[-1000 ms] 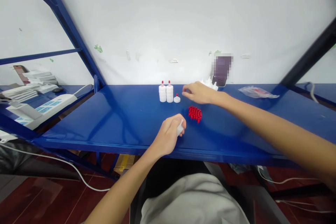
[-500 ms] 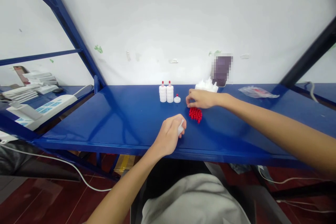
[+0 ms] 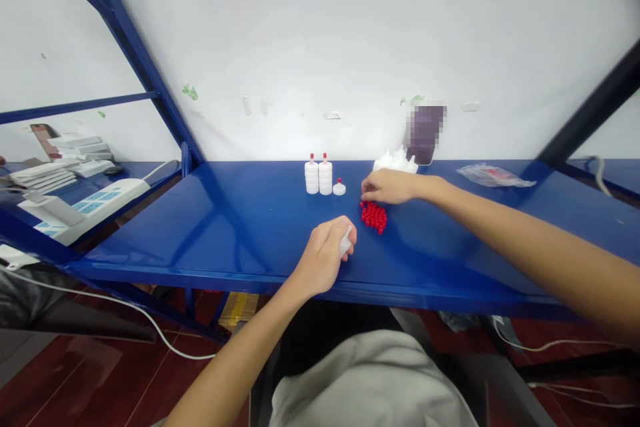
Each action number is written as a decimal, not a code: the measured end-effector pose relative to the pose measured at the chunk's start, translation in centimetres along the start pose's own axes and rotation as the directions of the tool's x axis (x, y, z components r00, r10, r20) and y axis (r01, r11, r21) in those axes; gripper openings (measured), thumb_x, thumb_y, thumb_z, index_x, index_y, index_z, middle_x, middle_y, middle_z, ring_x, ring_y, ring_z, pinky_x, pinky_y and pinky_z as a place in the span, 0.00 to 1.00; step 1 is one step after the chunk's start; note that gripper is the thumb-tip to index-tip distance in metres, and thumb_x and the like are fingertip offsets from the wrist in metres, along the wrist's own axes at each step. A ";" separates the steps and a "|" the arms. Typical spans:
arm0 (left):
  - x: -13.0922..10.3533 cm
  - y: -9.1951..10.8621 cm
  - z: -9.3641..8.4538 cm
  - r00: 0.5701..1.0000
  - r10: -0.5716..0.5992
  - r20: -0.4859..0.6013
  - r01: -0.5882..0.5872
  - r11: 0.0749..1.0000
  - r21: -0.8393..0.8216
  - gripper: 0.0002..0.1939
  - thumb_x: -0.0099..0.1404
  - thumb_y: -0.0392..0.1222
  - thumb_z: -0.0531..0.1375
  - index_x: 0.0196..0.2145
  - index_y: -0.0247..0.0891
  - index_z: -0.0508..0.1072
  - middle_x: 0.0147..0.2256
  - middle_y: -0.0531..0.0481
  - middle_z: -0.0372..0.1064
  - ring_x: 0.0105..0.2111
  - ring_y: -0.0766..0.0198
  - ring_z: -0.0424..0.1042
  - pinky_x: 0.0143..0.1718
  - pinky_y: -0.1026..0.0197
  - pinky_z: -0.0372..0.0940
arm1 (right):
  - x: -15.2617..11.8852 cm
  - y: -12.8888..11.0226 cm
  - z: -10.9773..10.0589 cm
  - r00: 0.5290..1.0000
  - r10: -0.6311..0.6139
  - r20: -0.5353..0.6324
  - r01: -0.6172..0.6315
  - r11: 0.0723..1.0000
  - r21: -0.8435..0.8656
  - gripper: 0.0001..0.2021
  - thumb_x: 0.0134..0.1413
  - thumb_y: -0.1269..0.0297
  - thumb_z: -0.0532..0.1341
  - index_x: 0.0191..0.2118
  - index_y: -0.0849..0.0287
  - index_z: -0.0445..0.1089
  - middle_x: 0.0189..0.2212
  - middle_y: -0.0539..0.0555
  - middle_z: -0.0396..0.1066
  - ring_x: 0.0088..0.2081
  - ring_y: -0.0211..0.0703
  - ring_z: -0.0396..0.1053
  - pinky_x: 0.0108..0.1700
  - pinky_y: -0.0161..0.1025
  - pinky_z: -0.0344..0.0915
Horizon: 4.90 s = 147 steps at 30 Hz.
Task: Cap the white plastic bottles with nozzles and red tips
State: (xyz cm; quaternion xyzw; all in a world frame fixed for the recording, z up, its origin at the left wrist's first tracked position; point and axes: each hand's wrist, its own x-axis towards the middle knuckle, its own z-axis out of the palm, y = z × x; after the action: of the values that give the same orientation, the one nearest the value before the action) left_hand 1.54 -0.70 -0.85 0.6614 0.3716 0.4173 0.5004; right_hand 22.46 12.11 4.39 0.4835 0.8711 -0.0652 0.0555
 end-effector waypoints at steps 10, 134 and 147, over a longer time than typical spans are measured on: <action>0.1 0.0 0.0 1.000 -0.010 -0.019 0.010 1.000 -0.004 0.21 0.72 0.49 0.44 0.26 0.37 0.64 0.23 0.54 0.60 0.24 0.67 0.59 0.28 0.64 0.54 | 0.4 -0.6 0.3 0.995 0.093 -0.039 -0.094 0.996 -0.013 0.16 0.61 0.58 0.56 0.40 0.61 0.78 0.37 0.60 0.78 0.37 0.50 0.74 0.37 0.40 0.63; 0.2 -0.4 -0.3 0.966 -0.004 -0.259 -0.096 0.924 -0.370 0.14 0.63 0.49 0.54 0.27 0.37 0.65 0.15 0.58 0.56 0.12 0.72 0.55 0.13 0.69 0.50 | -4.8 -11.2 3.4 0.881 -0.084 -0.466 0.452 0.443 0.775 0.04 0.54 0.65 0.63 0.35 0.57 0.69 0.20 0.43 0.59 0.21 0.34 0.64 0.25 0.34 0.63; 0.6 -0.6 -0.2 0.972 -0.022 -0.233 -0.047 0.957 -0.287 0.13 0.62 0.43 0.49 0.24 0.37 0.65 0.21 0.53 0.61 0.19 0.70 0.61 0.20 0.67 0.57 | 2.4 -2.9 0.2 0.632 0.251 -0.733 0.148 0.890 0.432 0.06 0.52 0.64 0.59 0.32 0.61 0.71 0.23 0.50 0.66 0.27 0.39 0.62 0.34 0.38 0.58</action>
State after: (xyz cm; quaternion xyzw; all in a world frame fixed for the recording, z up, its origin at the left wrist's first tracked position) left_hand 1.51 0.10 -1.32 0.5292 0.3583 0.5455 0.5422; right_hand 18.75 12.51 3.98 0.4886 0.7546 -0.0513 -0.4349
